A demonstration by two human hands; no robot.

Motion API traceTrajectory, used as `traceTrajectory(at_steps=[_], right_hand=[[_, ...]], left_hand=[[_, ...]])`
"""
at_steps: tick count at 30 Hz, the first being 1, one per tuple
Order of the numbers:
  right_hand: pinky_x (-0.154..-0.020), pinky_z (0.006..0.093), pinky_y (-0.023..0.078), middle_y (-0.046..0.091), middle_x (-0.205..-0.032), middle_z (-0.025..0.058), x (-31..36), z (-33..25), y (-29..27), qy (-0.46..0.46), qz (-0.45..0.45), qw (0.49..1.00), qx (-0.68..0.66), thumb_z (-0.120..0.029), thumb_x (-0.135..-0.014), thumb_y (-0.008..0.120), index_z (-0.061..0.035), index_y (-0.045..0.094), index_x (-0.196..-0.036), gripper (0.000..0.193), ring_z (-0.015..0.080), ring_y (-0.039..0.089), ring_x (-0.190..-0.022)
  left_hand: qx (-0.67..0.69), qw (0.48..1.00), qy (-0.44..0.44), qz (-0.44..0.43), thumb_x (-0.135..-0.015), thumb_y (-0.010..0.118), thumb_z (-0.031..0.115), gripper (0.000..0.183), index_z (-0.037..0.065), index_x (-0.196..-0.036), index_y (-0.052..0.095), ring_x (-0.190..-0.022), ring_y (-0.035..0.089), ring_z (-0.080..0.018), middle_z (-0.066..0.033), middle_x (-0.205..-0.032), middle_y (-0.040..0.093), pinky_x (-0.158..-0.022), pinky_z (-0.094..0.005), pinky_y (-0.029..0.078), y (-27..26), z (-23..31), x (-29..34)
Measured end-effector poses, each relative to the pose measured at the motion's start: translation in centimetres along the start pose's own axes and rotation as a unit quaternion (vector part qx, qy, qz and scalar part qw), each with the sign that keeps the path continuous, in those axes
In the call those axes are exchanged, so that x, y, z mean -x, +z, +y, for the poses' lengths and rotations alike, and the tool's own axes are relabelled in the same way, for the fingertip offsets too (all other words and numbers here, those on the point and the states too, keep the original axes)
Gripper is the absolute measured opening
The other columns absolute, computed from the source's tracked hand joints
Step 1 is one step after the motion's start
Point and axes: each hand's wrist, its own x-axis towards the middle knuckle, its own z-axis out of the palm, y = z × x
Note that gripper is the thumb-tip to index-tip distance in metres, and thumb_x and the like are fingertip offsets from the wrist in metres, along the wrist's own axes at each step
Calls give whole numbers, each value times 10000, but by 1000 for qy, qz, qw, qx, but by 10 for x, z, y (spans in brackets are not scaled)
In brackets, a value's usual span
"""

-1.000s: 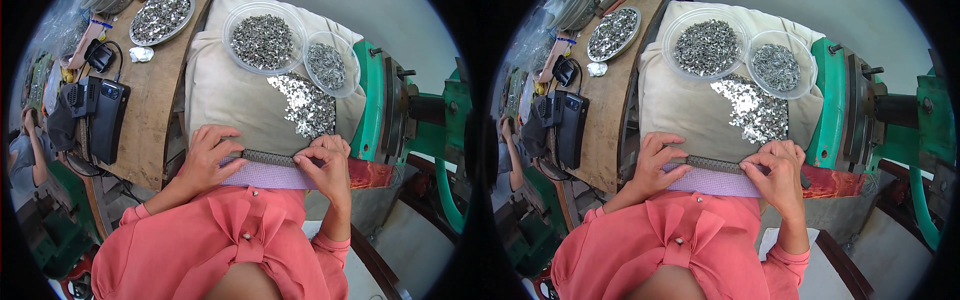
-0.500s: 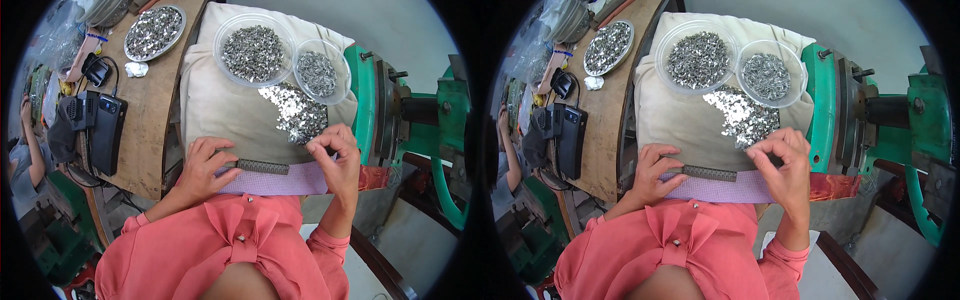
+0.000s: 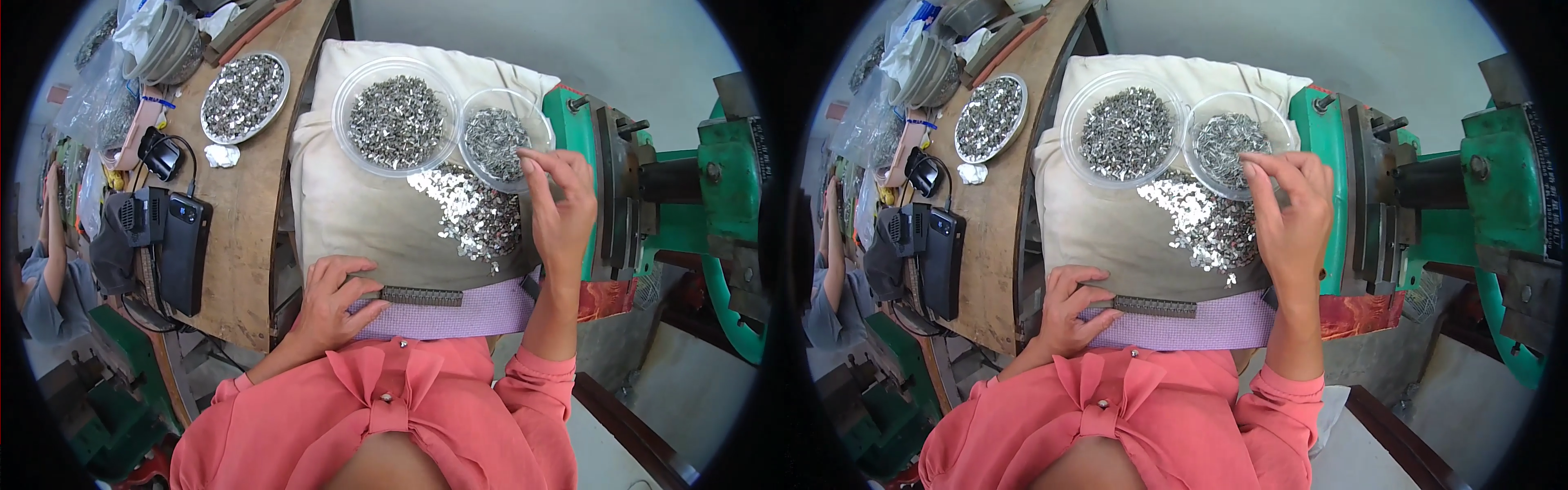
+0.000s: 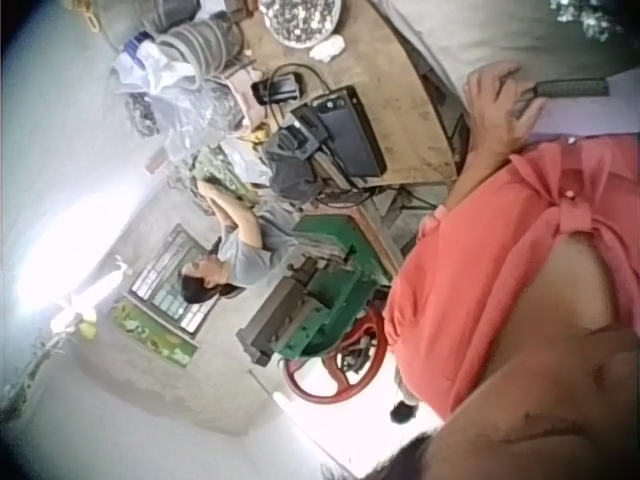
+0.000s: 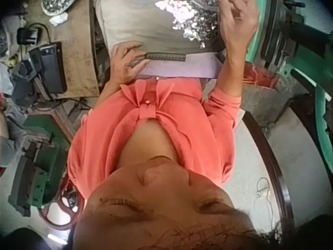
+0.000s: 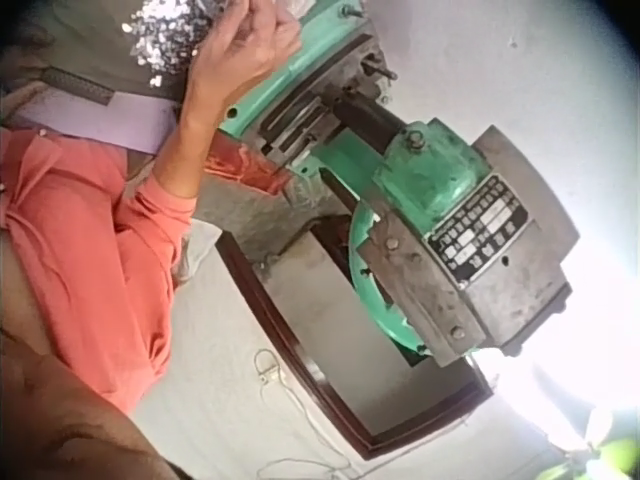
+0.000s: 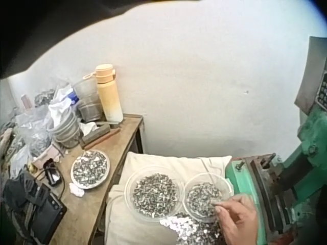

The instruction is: The person aligns and assembles small metal pins into a metal holder by hand, then processes them with a manual press.

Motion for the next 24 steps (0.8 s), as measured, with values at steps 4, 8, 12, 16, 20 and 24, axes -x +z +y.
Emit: traceTrajectory(at_steps=[4, 8, 12, 16, 20, 24], right_hand=[[-741, 339, 430, 595, -827, 58, 44, -11, -16, 5, 38, 999, 9, -19, -816, 733, -63, 754, -970, 162, 229, 533, -801], [-731, 353, 430, 581, -808, 53, 105, -15, -24, 36, 43, 998, 11, -6, -807, 722, -52, 747, -965, 167, 235, 531, -798], [-722, 360, 439, 580, -796, 63, 151, -20, -18, 7, 38, 999, 2, 18, -801, 697, -31, 729, -953, 163, 246, 537, -794], [-703, 363, 441, 590, -790, 78, 172, -17, -8, -11, 48, 999, -16, 62, -784, 678, -20, 712, -951, 189, 252, 542, -760], [-705, 361, 446, 603, -791, 72, 173, -14, -1, -35, 60, 997, 16, 75, -761, 693, -23, 717, -957, 221, 252, 548, -739], [-708, 361, 449, 612, -798, 72, 174, -13, 1, -40, 74, 996, 34, 74, -759, 696, -23, 720, -963, 228, 252, 550, -739]], left_hand=[[0, 1000, -3, 1, -666, 848, 190, 293, 72, -884, 692, -1042, 552, -299, -95, -1160, 639, -891, -404, 416, -1, 1, -1], [1, 1000, 7, 0, -669, 847, 181, 284, 68, -876, 687, -1049, 554, -307, -113, -1165, 637, -888, -410, 412, -1, -1, 0], [-6, 1000, 22, 7, -703, 826, 146, 249, 72, -889, 677, -1040, 556, -297, -102, -1171, 626, -882, -401, 412, -1, 3, -1], [-8, 1000, 25, 7, -707, 823, 137, 249, 75, -898, 676, -1040, 555, -297, -98, -1182, 620, -872, -398, 411, 0, 5, 2], [-13, 999, 33, 9, -726, 810, 147, 232, 82, -904, 676, -1040, 554, -290, -90, -1192, 613, -859, -397, 408, 0, 5, 3], [-15, 999, 36, 6, -741, 800, 172, 220, 86, -902, 678, -1037, 551, -280, -82, -1199, 611, -860, -392, 401, 0, 4, 5]])
